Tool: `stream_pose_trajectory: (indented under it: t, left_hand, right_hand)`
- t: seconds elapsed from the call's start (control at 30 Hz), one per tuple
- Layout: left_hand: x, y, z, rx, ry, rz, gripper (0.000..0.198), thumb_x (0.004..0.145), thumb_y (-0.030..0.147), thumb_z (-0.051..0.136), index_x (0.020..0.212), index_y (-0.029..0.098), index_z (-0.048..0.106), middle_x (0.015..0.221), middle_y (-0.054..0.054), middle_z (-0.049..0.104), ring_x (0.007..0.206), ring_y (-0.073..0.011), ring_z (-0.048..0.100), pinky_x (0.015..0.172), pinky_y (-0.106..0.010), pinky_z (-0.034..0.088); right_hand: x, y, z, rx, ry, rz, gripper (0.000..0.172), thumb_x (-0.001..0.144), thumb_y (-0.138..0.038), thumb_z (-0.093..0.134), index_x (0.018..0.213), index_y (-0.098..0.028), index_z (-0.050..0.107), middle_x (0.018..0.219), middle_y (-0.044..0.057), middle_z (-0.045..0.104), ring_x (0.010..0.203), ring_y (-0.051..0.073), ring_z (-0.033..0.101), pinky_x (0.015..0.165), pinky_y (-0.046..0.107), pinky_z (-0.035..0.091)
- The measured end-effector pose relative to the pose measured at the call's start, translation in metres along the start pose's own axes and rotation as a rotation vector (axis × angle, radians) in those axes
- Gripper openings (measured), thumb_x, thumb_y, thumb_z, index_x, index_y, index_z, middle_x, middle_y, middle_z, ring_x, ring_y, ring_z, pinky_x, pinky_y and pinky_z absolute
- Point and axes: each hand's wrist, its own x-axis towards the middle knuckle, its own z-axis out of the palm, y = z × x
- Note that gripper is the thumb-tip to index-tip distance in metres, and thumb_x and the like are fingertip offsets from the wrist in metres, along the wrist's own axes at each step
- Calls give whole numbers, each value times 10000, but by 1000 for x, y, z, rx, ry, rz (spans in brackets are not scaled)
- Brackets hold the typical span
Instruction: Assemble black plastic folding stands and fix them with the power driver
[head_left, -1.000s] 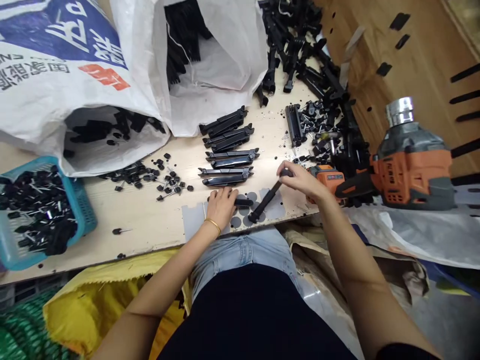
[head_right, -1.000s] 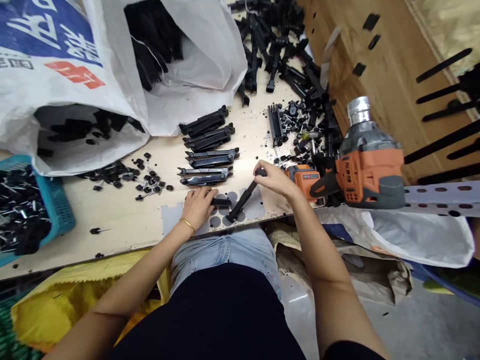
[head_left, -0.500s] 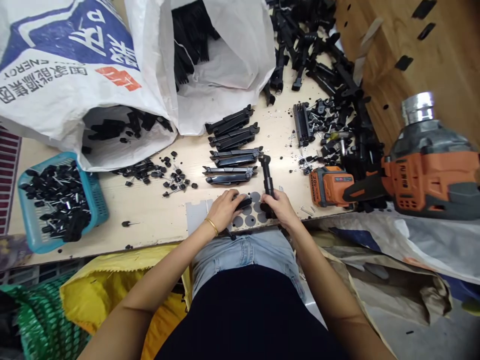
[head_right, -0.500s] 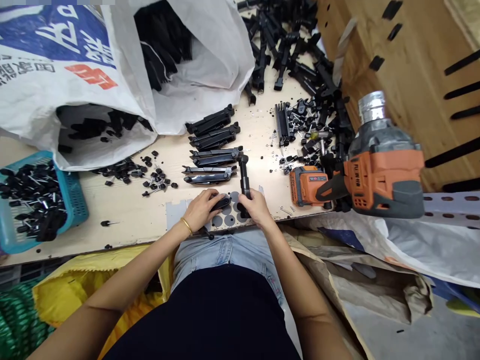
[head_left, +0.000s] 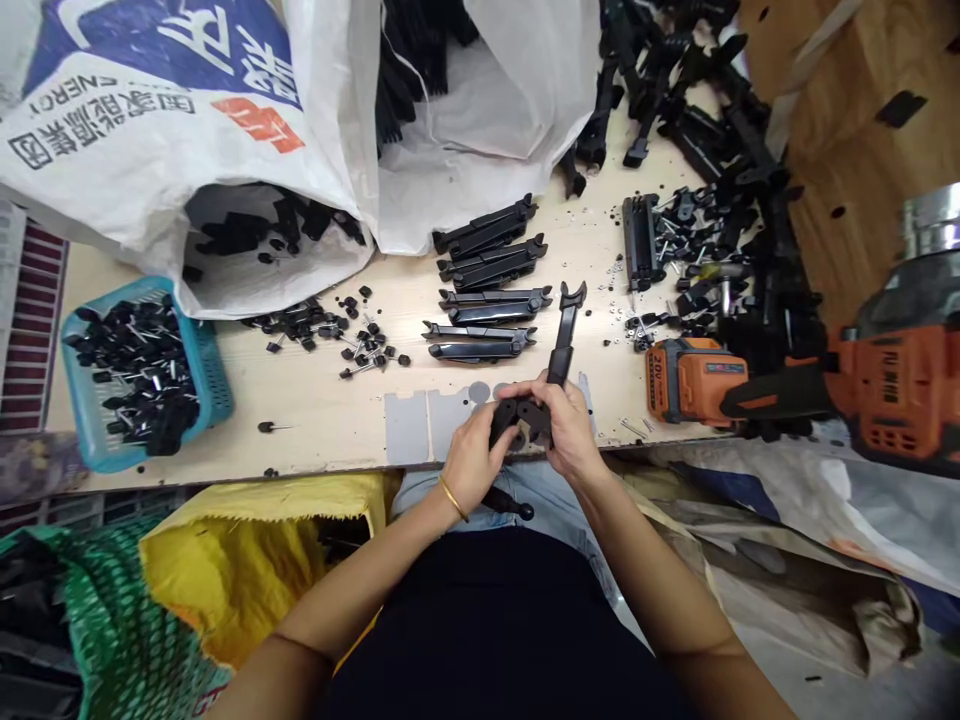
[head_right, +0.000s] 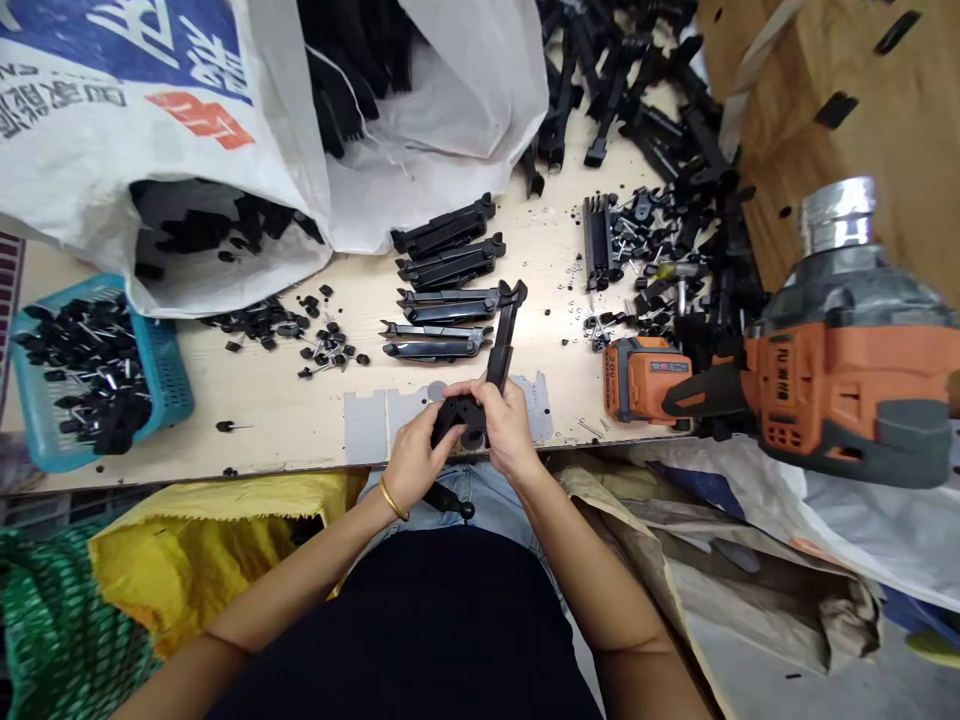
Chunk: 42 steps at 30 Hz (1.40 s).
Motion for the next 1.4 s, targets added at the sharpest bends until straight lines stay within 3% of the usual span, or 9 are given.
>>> stream_pose_trajectory:
  t: [0.13,0.43,0.6,0.8,0.93,1.03,1.17,1.4]
  left_hand:
    - [-1,4,-2,-24,-35,-1,186,851,185,592,1033,151,574,878,-50,698,800,-182,677,727,-271,530]
    - [-19,2,6,125,69,85,334,799,177,663,1091,152,501,878,-54,673,793,-200,671,688,-288,536]
    - [-28,7,4,221,43,91,283,845,207,620,1086,165,478,886,-55,666,801,-206,678,685,-297,539]
    - [-29,15,-1,247,39,5,245,846,191,619,1042,147,480,830,-58,655,745,-210,675,648,-296,528]
    - [-22,19,-11,101,3,13,244,840,188,605,1055,146,498,877,-69,656,819,-212,663,700,-302,525]
    - [-14,19,-18,-141,-105,-77,266,808,236,628,1041,161,525,897,-50,673,814,-191,660,707,-281,520]
    - [-12,15,-14,-383,-349,-300,159,844,314,536,769,174,527,566,24,603,481,-125,580,526,-230,465]
    - [-23,21,1,-308,-156,-430,94,810,243,516,737,184,511,521,21,559,443,-129,547,462,-221,417]
  right_hand:
    - [-5,-3,-4,46,-17,13,182,675,-312,563,585,-209,443,659,10,691,685,146,594,587,233,419]
    - [-12,5,-7,-47,-57,-8,202,698,-323,558,556,-206,472,648,11,664,612,126,498,602,248,406]
    - [-11,7,-11,-61,-131,39,232,699,-337,565,534,-202,475,609,13,639,574,118,467,552,245,375]
    - [-15,17,-1,-30,-16,-36,244,722,-340,525,530,-216,441,532,-9,580,538,116,444,555,257,397]
    - [-18,11,1,38,3,-101,244,735,-310,545,540,-216,432,586,3,627,607,138,530,625,274,445]
    - [-17,5,-3,38,-30,-119,254,748,-294,566,543,-213,441,623,8,657,621,143,553,618,272,445]
    - [-16,6,-7,11,-87,-86,244,774,-298,556,566,-208,465,663,16,685,602,142,565,596,274,448]
    - [-17,20,0,19,-57,-56,261,771,-313,537,548,-207,453,624,15,673,608,140,566,600,271,456]
